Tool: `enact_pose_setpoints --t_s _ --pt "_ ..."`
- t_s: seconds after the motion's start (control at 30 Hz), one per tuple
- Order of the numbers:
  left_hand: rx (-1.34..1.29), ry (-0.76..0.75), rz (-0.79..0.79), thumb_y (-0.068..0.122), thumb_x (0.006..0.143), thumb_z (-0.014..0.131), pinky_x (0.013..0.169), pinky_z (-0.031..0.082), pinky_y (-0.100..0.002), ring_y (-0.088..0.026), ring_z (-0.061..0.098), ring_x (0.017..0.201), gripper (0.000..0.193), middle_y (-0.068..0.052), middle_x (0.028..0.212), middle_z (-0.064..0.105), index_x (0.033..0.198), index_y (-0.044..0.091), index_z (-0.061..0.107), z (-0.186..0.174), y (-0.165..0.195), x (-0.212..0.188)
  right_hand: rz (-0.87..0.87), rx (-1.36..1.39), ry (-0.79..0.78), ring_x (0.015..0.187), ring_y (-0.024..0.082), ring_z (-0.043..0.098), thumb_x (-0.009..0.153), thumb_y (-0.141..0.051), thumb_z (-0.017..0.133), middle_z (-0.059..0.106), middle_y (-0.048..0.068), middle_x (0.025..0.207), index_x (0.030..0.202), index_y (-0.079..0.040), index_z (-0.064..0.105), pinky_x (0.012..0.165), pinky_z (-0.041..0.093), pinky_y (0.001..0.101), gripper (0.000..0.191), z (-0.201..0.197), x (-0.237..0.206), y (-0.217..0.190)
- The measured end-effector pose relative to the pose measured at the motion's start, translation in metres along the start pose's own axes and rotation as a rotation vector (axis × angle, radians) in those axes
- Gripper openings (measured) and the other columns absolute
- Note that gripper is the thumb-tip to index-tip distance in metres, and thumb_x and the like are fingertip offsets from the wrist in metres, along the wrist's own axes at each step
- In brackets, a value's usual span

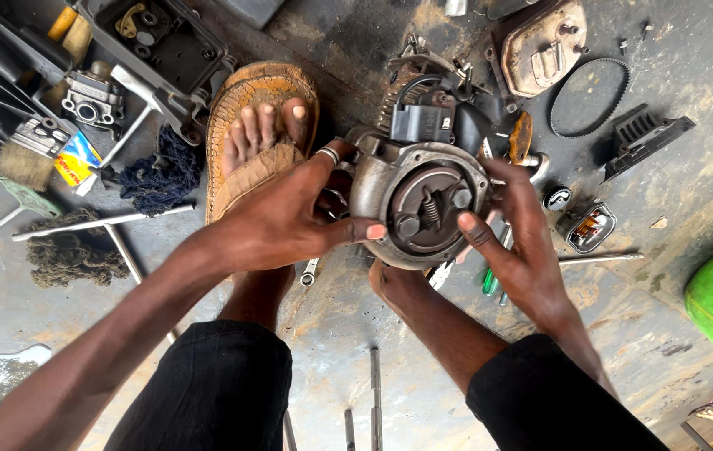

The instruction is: The person sits on the floor of a repair shop working on a small engine clutch assembly. They use a screwdriver and a wrench to loosen and tighten parts, manipulate a spring and pressure plate by hand, reposition the engine, and fit a cover onto the assembly.

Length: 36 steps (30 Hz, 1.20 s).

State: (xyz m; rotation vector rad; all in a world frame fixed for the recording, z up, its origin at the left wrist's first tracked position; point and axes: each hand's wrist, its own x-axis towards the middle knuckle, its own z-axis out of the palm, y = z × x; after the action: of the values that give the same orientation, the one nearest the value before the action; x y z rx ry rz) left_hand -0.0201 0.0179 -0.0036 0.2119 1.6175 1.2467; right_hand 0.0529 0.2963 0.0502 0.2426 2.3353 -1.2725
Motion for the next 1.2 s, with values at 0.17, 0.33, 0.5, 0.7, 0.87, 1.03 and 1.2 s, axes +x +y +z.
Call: enact_pose_setpoints --t_s 0.17,0.33,0.5,0.7,0.87,1.03,1.2 --pt "0.082 0.091 0.086 0.056 0.081 0.079 0.087 0.057 -0.055 -0.044 0.068 0.109 0.104 -0.037 0.125 0.06 0.146 -0.013 0.034 0.005 0.011 0.009 -0.175 -0.304 0.046 0.144 0.035 0.045 0.092 -0.039 0.077 0.038 0.021 0.155 0.161 -0.01 0.028 0.113 0.05 0.0509 0.089 -0.002 -0.006 -0.015" --pt "0.054 0.127 0.044 0.063 0.073 0.078 0.084 0.063 -0.05 -0.038 0.076 0.097 0.103 -0.032 0.108 0.071 0.137 -0.012 0.046 0.009 0.03 0.023 -0.261 -0.632 0.055 0.145 0.05 0.037 0.065 -0.06 0.092 0.03 0.028 0.155 0.163 -0.012 0.017 0.11 0.042 0.0644 0.132 0.007 0.002 -0.04" --pt "0.093 0.116 0.021 0.066 0.07 0.075 0.069 0.064 -0.048 -0.034 0.08 0.074 0.09 -0.027 0.08 0.077 0.115 -0.011 0.06 0.007 0.048 0.025 -0.114 -0.7 0.094 0.138 0.058 0.038 0.066 -0.06 0.095 0.025 0.036 0.153 0.164 -0.014 0.017 0.098 0.047 0.0661 0.133 0.015 0.015 -0.052" --pt "0.165 0.18 -0.032 0.063 0.085 0.069 0.084 0.062 -0.049 -0.032 0.073 0.099 0.072 -0.023 0.115 0.066 0.125 0.004 0.061 -0.008 0.044 0.017 -0.025 -0.607 0.067 0.133 0.051 0.053 0.064 -0.058 0.095 0.039 0.026 0.147 0.163 -0.017 0.018 0.1 0.052 0.0629 0.132 0.007 0.016 -0.049" --pt "0.201 0.28 -0.039 0.053 0.095 0.062 0.103 0.051 -0.059 -0.039 0.058 0.129 0.058 -0.021 0.151 0.045 0.135 0.011 0.059 -0.019 0.01 0.01 -0.116 -0.571 0.037 0.138 0.051 0.048 0.065 -0.056 0.095 0.035 0.03 0.152 0.164 -0.014 0.014 0.101 0.051 0.0624 0.135 -0.003 0.017 -0.04" --pt "0.621 0.204 0.116 0.047 0.083 0.081 0.111 0.023 -0.067 -0.054 0.041 0.14 0.066 -0.028 0.146 0.047 0.131 0.007 0.058 0.0 -0.017 0.027 -0.172 -0.557 0.024 0.143 0.05 0.046 0.067 -0.054 0.095 0.035 0.028 0.155 0.167 -0.013 0.012 0.109 0.049 0.0628 0.136 -0.009 0.013 -0.033" --pt "0.381 0.306 0.122 0.027 0.071 0.089 0.108 0.041 -0.053 -0.042 0.068 0.111 0.095 -0.023 0.106 0.076 0.145 -0.009 0.041 0.016 -0.028 0.035 -0.087 -0.481 0.0 0.145 0.045 0.047 0.064 -0.052 0.094 0.037 0.025 0.157 0.166 -0.014 0.021 0.114 0.049 0.0573 0.132 -0.018 0.014 -0.024"
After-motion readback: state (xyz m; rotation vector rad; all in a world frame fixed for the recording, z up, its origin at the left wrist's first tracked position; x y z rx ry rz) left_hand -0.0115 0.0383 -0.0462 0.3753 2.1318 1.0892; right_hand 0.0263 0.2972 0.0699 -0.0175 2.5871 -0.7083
